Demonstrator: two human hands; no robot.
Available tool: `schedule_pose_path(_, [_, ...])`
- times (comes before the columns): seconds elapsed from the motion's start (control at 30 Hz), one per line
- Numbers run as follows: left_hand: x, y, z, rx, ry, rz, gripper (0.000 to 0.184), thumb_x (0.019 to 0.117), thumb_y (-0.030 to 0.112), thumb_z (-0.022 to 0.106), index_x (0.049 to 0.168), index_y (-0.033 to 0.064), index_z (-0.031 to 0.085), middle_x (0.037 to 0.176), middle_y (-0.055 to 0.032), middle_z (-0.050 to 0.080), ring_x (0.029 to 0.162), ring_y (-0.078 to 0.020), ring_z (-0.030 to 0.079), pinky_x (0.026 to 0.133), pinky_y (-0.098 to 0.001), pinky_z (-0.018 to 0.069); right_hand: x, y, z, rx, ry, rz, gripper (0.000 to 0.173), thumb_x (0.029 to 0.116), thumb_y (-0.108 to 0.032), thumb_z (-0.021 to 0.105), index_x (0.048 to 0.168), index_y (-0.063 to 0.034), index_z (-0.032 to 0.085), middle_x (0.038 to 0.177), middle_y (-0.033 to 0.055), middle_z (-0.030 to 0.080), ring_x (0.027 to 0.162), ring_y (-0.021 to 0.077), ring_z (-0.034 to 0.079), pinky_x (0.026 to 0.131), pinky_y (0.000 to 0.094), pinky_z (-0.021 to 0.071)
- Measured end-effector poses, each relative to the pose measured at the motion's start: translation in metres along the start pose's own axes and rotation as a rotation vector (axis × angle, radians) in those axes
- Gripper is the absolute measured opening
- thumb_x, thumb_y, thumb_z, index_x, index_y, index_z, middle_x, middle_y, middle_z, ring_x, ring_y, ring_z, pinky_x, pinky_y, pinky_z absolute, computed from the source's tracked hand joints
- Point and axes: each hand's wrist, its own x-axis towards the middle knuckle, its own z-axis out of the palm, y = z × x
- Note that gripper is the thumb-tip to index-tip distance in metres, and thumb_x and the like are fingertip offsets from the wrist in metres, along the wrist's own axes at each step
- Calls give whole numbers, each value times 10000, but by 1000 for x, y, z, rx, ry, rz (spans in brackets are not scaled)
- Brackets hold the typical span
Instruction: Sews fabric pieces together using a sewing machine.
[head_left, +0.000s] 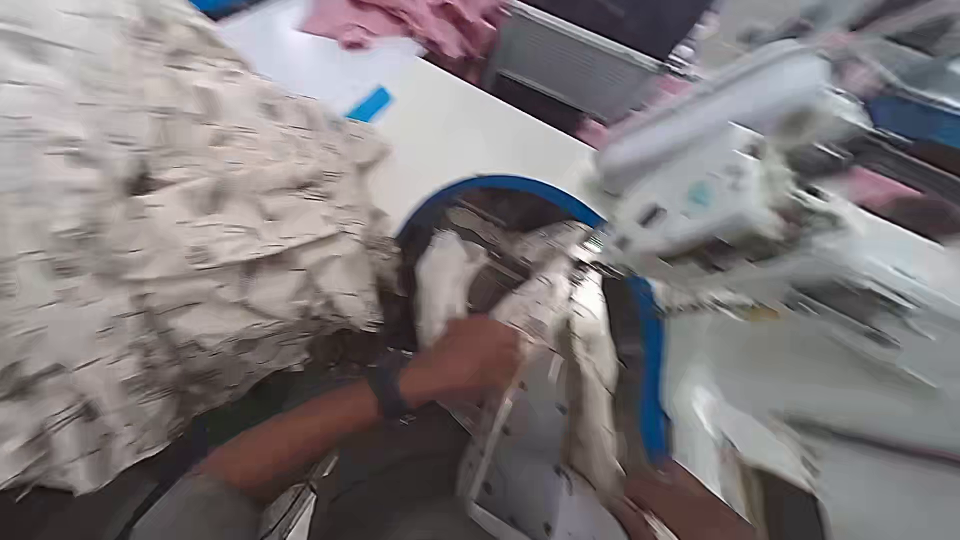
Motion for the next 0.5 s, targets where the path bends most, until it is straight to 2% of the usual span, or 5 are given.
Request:
schedule_pose_path(0.07, [1, -23, 14, -61, 128, -27, 229, 988, 176, 623, 995, -35, 711, 969, -194, 697, 906, -311, 678, 831, -508, 533, -5, 20, 41, 279, 163, -33, 294, 978, -292, 637, 819, -48, 677, 817, 64, 683, 870, 123, 652, 851, 280, 527])
schedule_pose_path(0.13, [1, -21, 28, -112, 230, 61, 216, 954, 227, 662, 917, 19, 709, 1114, -144, 678, 837, -175, 652, 726, -345, 550, -2, 25, 48, 351, 283, -10, 332, 1008, -312, 596, 815, -47, 644, 753, 54, 637, 783, 58, 615, 735, 194, 488])
schedule_pose_path(0.2, [2, -8, 46, -198, 200, 121, 218, 953, 226, 675, 854, 32, 675, 1352, -158, 612, 822, -89, 634, 693, -258, 531, -12, 8, 19, 102, 318, 73, 359, 1029, -278, 530, 778, -48, 646, 607, 52, 587, 567, 86, 578, 533, 222, 461])
schedule_pose_path(0.33, [12, -11, 52, -339, 63, 189, 283, 965, 202, 668, 807, -28, 626, 1412, -237, 593, 1348, -248, 568, 1042, -393, 504, 1, -31, 3, -162, 126, 47, 279, 972, -192, 587, 758, -44, 687, 592, 90, 614, 519, 234, 641, 438, 405, 496])
schedule_pose_path(0.5, [25, -27, 69, -419, 175, 251, 202, 946, 116, 645, 797, -19, 632, 1359, -219, 639, 1320, -222, 597, 1009, -360, 526, 36, -31, 46, -328, 148, -44, 298, 966, -260, 516, 735, -119, 641, 526, 20, 505, 451, 194, 565, 383, 334, 413])
